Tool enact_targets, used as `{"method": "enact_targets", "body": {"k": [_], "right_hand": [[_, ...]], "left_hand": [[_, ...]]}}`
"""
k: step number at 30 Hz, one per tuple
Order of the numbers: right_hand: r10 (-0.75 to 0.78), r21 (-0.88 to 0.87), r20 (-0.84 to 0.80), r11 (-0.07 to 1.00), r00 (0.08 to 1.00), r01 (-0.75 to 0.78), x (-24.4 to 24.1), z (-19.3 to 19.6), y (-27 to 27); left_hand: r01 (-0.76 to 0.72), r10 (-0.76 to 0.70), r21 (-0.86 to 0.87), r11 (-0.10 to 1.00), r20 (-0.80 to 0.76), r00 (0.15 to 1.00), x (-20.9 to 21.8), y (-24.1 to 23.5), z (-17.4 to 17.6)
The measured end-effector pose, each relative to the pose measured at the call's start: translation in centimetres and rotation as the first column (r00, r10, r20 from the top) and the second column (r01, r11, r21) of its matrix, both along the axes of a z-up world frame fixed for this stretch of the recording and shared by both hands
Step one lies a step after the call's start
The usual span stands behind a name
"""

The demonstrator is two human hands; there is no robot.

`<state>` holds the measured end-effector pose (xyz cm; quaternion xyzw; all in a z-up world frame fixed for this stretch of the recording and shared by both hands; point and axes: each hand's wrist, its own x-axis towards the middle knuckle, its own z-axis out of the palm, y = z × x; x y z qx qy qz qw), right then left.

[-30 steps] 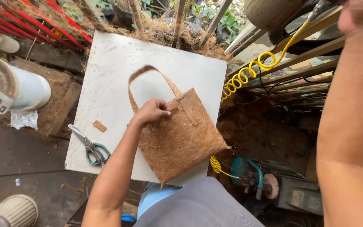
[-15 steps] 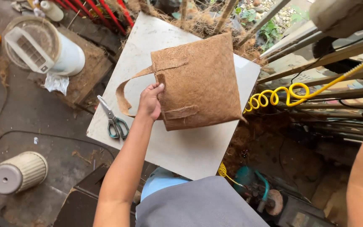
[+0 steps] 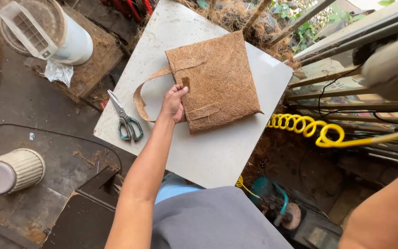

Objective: The person trims a small piece of coir material with scissors, then places it on a coir tote bag. Using a pneumatic nail gun, the person fastens the small piece to the bag flap. The person repeats this process to attach additional small pieces to the bag, then inspects the finished bag.

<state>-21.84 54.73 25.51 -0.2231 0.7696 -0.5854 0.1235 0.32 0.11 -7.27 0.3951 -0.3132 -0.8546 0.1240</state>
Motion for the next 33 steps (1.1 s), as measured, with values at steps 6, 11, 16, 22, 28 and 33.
{"method": "enact_targets", "body": {"k": [6, 11, 16, 22, 28, 33], "right_hand": [[-0.087, 0.231, -0.025, 0.969, 0.996, 0.090, 11.8, 2.0, -15.0], [-0.124, 0.394, 0.047, 0.914, 0.991, 0.096, 20.8, 0.6, -25.0], [-0.017, 0.458, 0.053, 0.889, 0.998, -0.009, 22.1, -4.7, -25.3], [-0.121, 0.519, 0.084, 0.853, 0.989, 0.060, 22.1, -6.1, -24.9], [-0.132, 0.513, 0.130, 0.857, 0.983, 0.048, 23.1, -7.4, -24.5], [-0.147, 0.495, 0.139, 0.867, 0.979, 0.060, 22.3, -6.1, -25.3]], "left_hand": [[0.031, -0.032, 0.070, 0.997, 0.023, 0.999, 0.3, 0.5, 9.0], [-0.012, 0.020, 0.127, 0.992, -0.065, 0.998, 0.2, -0.2, 2.1], [0.030, -0.017, 0.148, 0.989, -0.084, 0.996, 0.0, -0.2, 1.7], [0.017, -0.003, 0.158, 0.987, -0.089, 0.996, 0.1, 0.1, 2.5], [0.024, -0.010, 0.160, 0.987, -0.091, 0.996, 0.0, 0.0, 2.6], [0.017, -0.003, 0.144, 0.989, -0.095, 0.995, 0.3, 0.2, 3.1]]}}
